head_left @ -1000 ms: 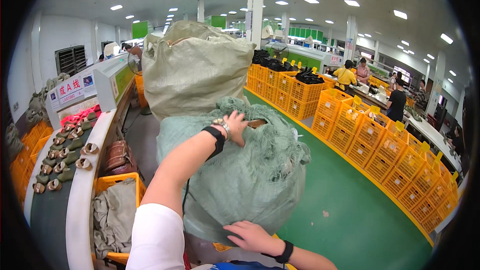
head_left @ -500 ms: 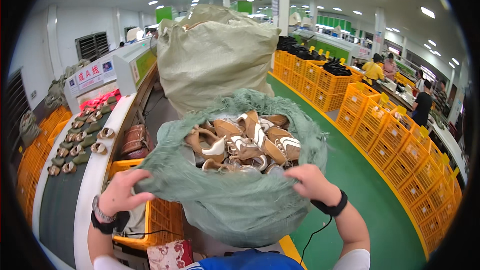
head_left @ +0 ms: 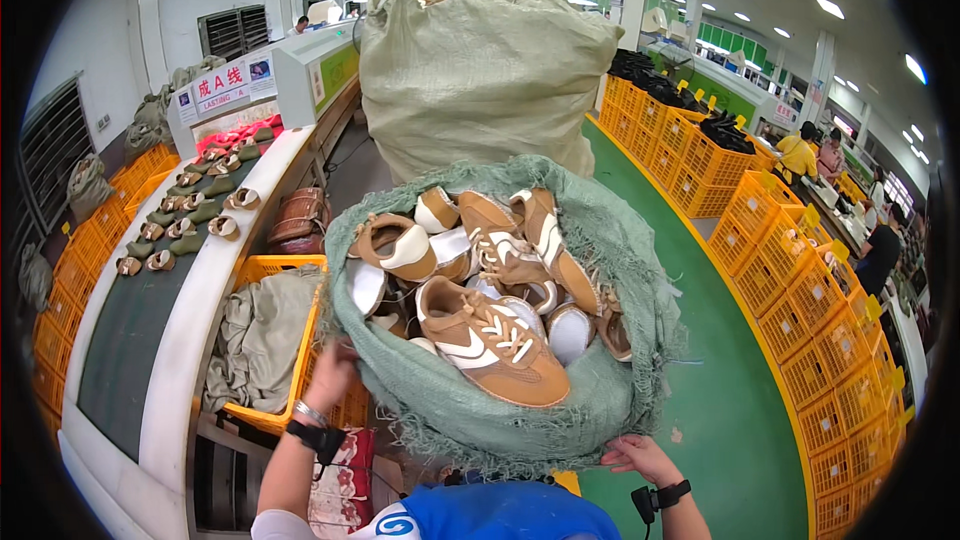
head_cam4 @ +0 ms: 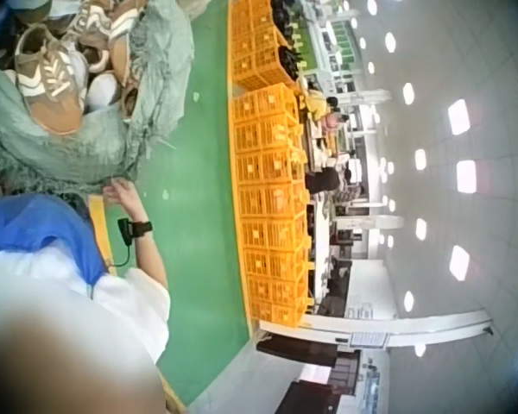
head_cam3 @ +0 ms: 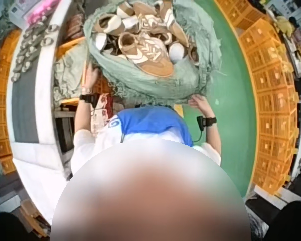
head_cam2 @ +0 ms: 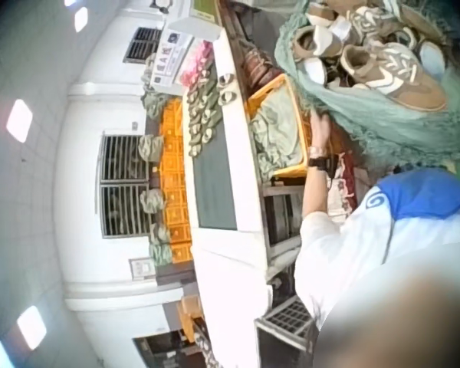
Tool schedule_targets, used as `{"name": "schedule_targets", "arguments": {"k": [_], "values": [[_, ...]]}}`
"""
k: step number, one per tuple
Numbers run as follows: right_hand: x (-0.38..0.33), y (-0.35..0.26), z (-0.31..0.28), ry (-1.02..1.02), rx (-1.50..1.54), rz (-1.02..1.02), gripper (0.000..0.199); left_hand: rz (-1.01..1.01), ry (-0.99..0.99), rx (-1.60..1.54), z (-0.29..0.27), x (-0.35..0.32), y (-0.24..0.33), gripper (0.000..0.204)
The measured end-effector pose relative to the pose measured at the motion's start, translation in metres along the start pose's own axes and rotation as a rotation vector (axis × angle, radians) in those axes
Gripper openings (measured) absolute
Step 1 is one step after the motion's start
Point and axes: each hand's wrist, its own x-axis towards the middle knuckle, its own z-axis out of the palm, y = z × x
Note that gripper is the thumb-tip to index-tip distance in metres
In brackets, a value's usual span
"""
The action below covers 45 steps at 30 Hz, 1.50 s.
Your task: The person picks up brown and white shoes from a sack, places them into yellow crates, and moves them along a conveyor belt. They handle the shoes one at a time, arranging them on the belt and in crates while other workers are visible in the background.
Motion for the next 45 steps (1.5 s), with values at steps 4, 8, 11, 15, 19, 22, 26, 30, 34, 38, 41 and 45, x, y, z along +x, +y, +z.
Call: {"name": "schedule_targets", "arguments": {"k": [4,8,11,15,19,22,26,30,34,38,41,45], "values": [[0.003,-0.013,-0.045,-0.007,0.252,-0.15,0.038,-0.561,-0.085,-0.613,-0.044,0.059,-0.021,0.046],[-0.004,-0.072,-0.102,0.627,0.682,-0.527,0.04,-0.302,0.291,0.208,-0.058,0.134,-0.025,0.055],[-0.02,-0.143,-0.104,0.797,0.27,-0.756,0.043,-0.433,-0.13,0.069,-0.085,0.159,0.004,0.043],[-0.004,-0.234,-0.05,0.57,-0.501,-1.115,0.057,-0.128,-0.419,0.462,-0.141,0.191,0.078,0.02],[0.051,-0.294,0.003,0.728,-1.087,-1.269,0.058,0.051,-0.078,0.068,-0.131,0.223,0.14,0.045],[0.089,-0.335,-0.001,0.651,-1.168,-0.949,0.045,0.127,-0.353,0.433,-0.095,0.232,0.155,0.074],[0.106,-0.38,-0.064,0.294,-0.055,-0.776,0.023,-0.035,-0.587,0.696,-0.078,0.252,0.15,0.066],[0.117,-0.388,-0.1,0.209,0.093,-0.585,0.025,0.08,-0.457,0.62,-0.088,0.293,0.115,0.034],[0.139,-0.378,-0.099,0.191,-0.437,-0.716,0.031,-0.264,-0.151,-0.114,-0.102,0.346,0.062,0.022],[0.18,-0.392,-0.099,0.364,-0.535,-0.721,0.035,0.618,-0.541,1.194,-0.075,0.378,-0.002,0.017],[0.218,-0.416,-0.1,0.838,-0.839,-0.981,0.031,0.443,-0.621,0.804,-0.055,0.391,-0.03,0.022],[0.268,-0.464,-0.092,0.877,-0.866,-0.865,0.028,0.046,-0.25,0.6,-0.061,0.397,-0.05,0.021]]}}
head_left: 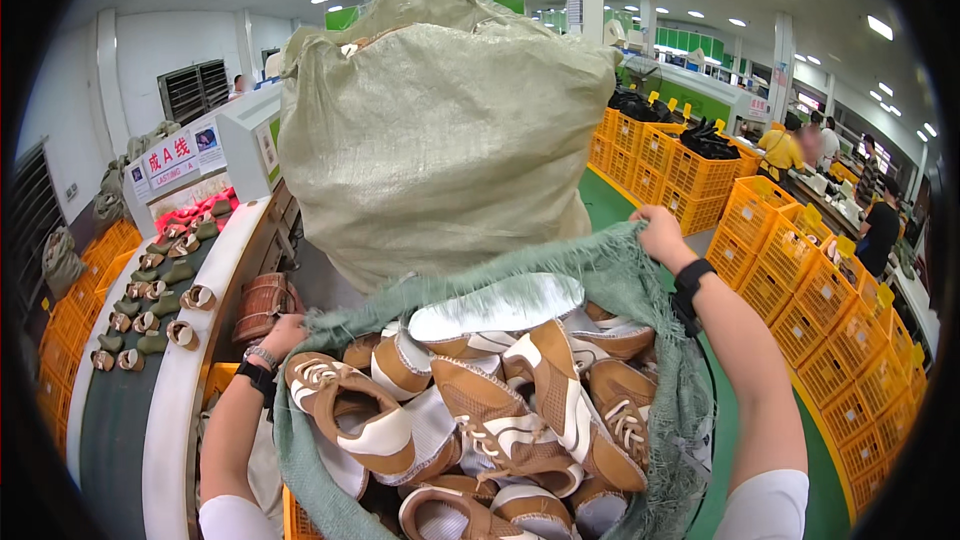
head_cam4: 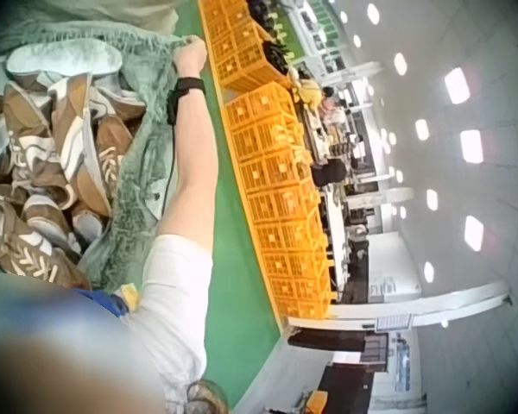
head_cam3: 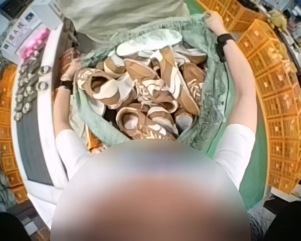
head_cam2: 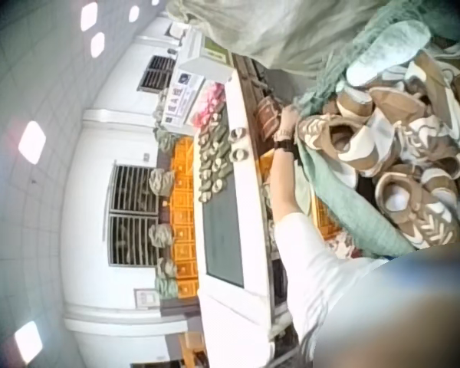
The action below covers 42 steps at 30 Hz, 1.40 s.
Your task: The person picks up brown and white shoes from a sack, places them into yellow crates, and moves them along a conveyor belt. They handle the shoes one at a time, arranging them on the belt and in crates while other workers are visible in the background.
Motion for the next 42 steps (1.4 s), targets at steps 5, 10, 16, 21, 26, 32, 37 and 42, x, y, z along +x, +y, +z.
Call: {"name": "schedule_targets", "arguments": {"k": [5,10,16,21,26,32,37,42], "values": [[-0.002,0.009,0.055,-0.413,-0.034,-0.047,0.034,-0.096,-0.008,-0.374,0.03,-0.024,-0.026,0.024],[0.001,0.028,0.073,-0.694,0.308,-0.059,0.03,-0.078,-0.282,-0.37,0.051,-0.018,0.002,0.028],[-0.01,0.027,0.079,-0.787,0.828,0.417,0.031,-0.068,-0.373,-0.362,0.038,-0.02,0.044,0.036],[-0.033,0.075,0.052,-0.823,0.808,0.347,0.033,-0.071,-0.438,-0.376,0.048,-0.013,0.04,0.043],[-0.045,0.106,0.046,-0.79,0.966,0.423,0.035,-0.092,-0.516,-0.415,0.054,-0.002,0.038,0.051],[-0.059,0.102,0.004,-0.805,0.896,0.513,0.037,0.01,-0.526,-0.619,0.032,0.003,0.052,0.071],[-0.056,0.06,-0.078,-0.647,0.46,0.343,0.037,-0.06,-0.562,-1.145,0.0,-0.033,0.065,0.081],[-0.07,0.035,-0.025,-0.549,0.184,-0.375,0.041,0.019,-0.49,-0.991,-0.017,-0.077,0.105,0.068]]}}
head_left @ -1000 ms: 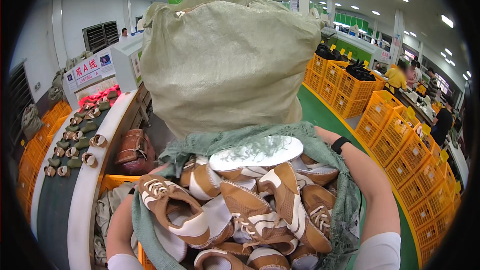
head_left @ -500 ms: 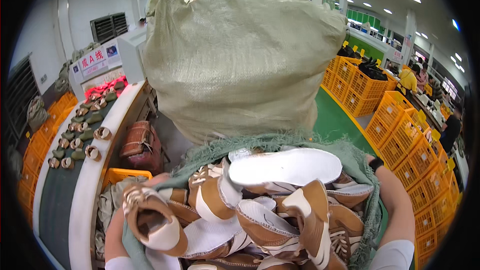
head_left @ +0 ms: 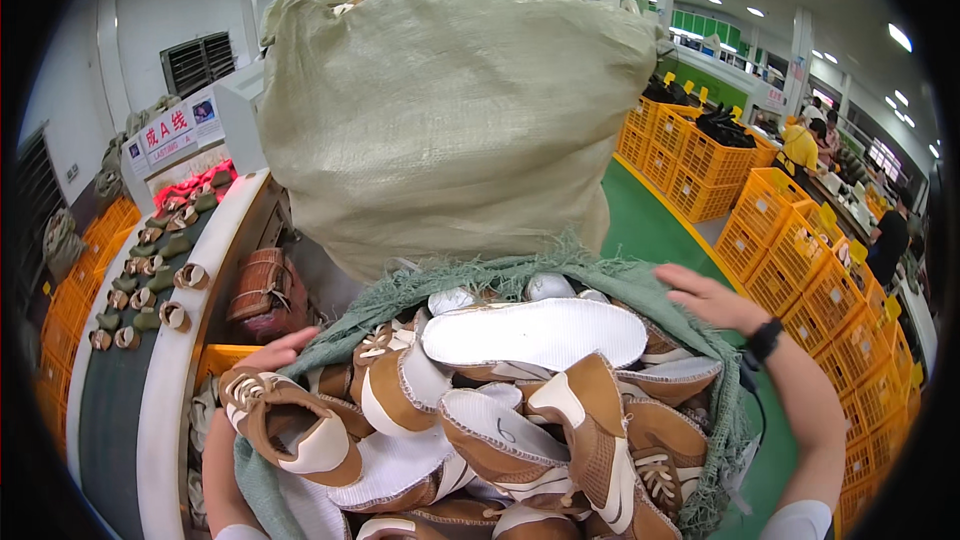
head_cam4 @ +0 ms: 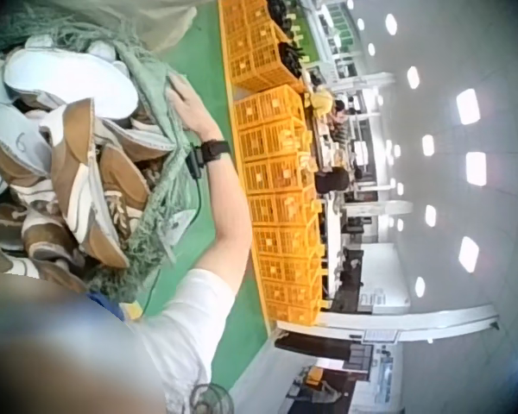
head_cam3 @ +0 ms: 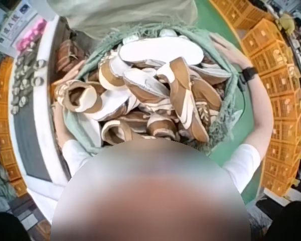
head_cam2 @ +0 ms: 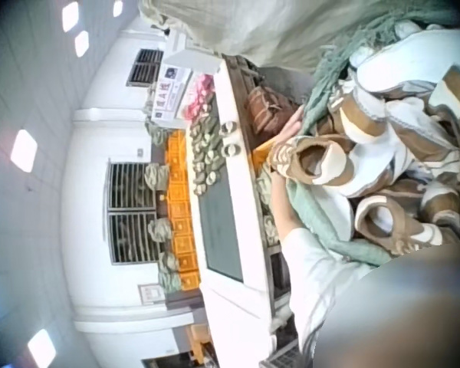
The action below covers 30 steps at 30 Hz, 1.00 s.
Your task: The person picks up brown and white shoes from a sack, places them into yellow crates, and moves them along a conveyor belt. They handle the shoes one at a time, arranging them on the belt and in crates while other workers are visible in the background.
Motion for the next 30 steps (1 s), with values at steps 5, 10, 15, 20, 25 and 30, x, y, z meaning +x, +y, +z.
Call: {"name": "schedule_targets", "arguments": {"k": [5,10,15,20,25,30], "values": [[0.031,0.046,0.027,-0.193,0.25,0.235,0.041,-0.123,0.128,0.082,0.035,0.007,0.003,0.064],[-0.046,0.052,0.023,-0.137,0.494,0.334,0.042,0.006,0.29,0.018,-0.007,-0.03,-0.029,0.049],[-0.159,-0.034,-0.002,0.227,0.149,0.432,0.047,0.574,0.458,-0.531,-0.014,-0.088,-0.043,0.051],[-0.222,-0.14,0.04,0.207,-0.3,-0.021,0.057,0.601,0.379,-0.436,0.076,-0.125,0.003,0.045],[-0.256,-0.141,0.062,0.558,-0.189,0.142,0.046,0.376,0.335,0.385,0.169,-0.162,0.042,0.048],[-0.253,-0.148,0.066,0.698,0.301,0.346,0.026,0.366,0.416,0.951,0.228,-0.182,0.052,0.051]]}}
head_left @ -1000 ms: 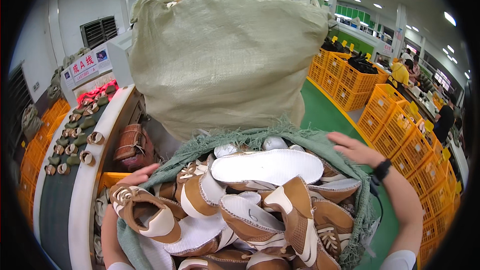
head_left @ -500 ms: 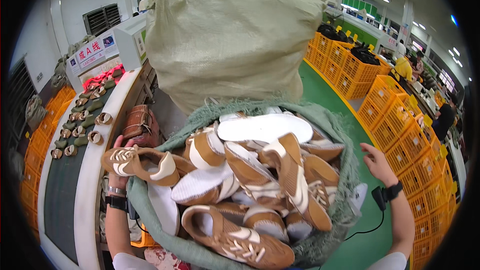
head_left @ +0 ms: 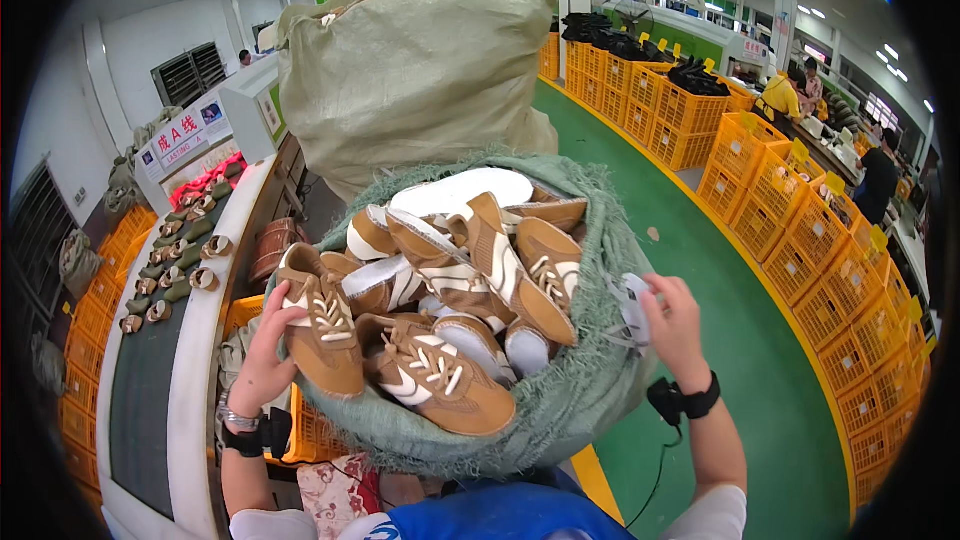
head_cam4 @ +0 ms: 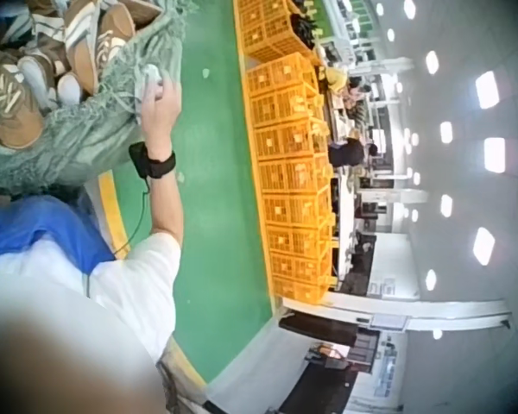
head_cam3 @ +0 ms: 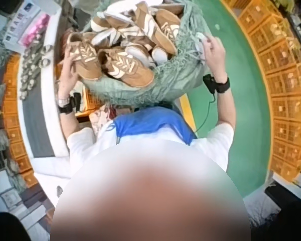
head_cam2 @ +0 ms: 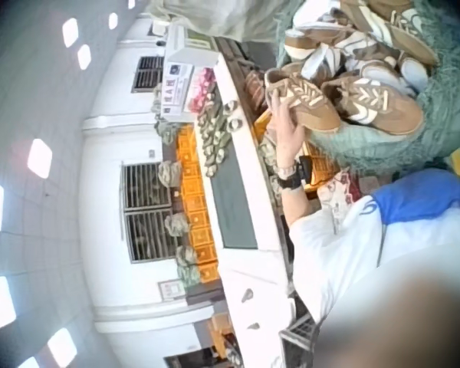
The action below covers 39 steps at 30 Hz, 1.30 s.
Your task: The person picks up brown and white shoes from a sack, places them into yellow crates, and moves them along a conveyor belt. They handle the shoes one at a time, arranging them on the belt and in crates while other workers are visible in the background.
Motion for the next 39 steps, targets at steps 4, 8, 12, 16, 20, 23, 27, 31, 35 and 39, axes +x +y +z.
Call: {"name": "schedule_targets", "arguments": {"k": [4,8,12,16,20,23,27,31,35,39], "values": [[0.011,-0.007,0.039,0.019,-0.191,-0.227,0.032,0.103,0.139,0.281,0.03,0.003,0.026,0.064],[0.021,0.031,0.031,-0.054,0.028,-0.032,0.022,0.088,0.234,0.329,0.033,-0.003,0.05,0.071],[0.014,0.085,0.009,-0.18,1.185,0.453,0.014,0.018,0.227,0.227,0.046,-0.013,0.074,0.066],[-0.024,0.13,0.021,0.012,1.553,0.626,0.027,0.076,0.177,0.478,0.074,-0.003,0.092,0.056],[-0.057,0.139,0.04,0.126,1.803,0.721,0.041,0.173,0.315,0.512,0.096,0.004,0.107,0.056],[-0.067,0.133,0.018,-0.038,1.744,0.657,0.045,0.142,0.376,0.48,0.103,-0.02,0.121,0.055],[-0.068,0.123,-0.003,-0.22,1.701,0.555,0.047,0.28,0.429,0.43,0.133,-0.063,0.136,0.042],[-0.084,0.122,0.001,-0.469,1.152,0.639,0.046,0.223,0.285,0.409,0.166,-0.082,0.134,0.056],[-0.112,0.13,0.003,-0.562,1.48,0.639,0.048,0.196,0.294,0.396,0.169,-0.092,0.123,0.058],[-0.13,0.134,0.0,-0.419,1.711,0.786,0.049,0.201,0.188,0.486,0.162,-0.118,0.112,0.045]]}}
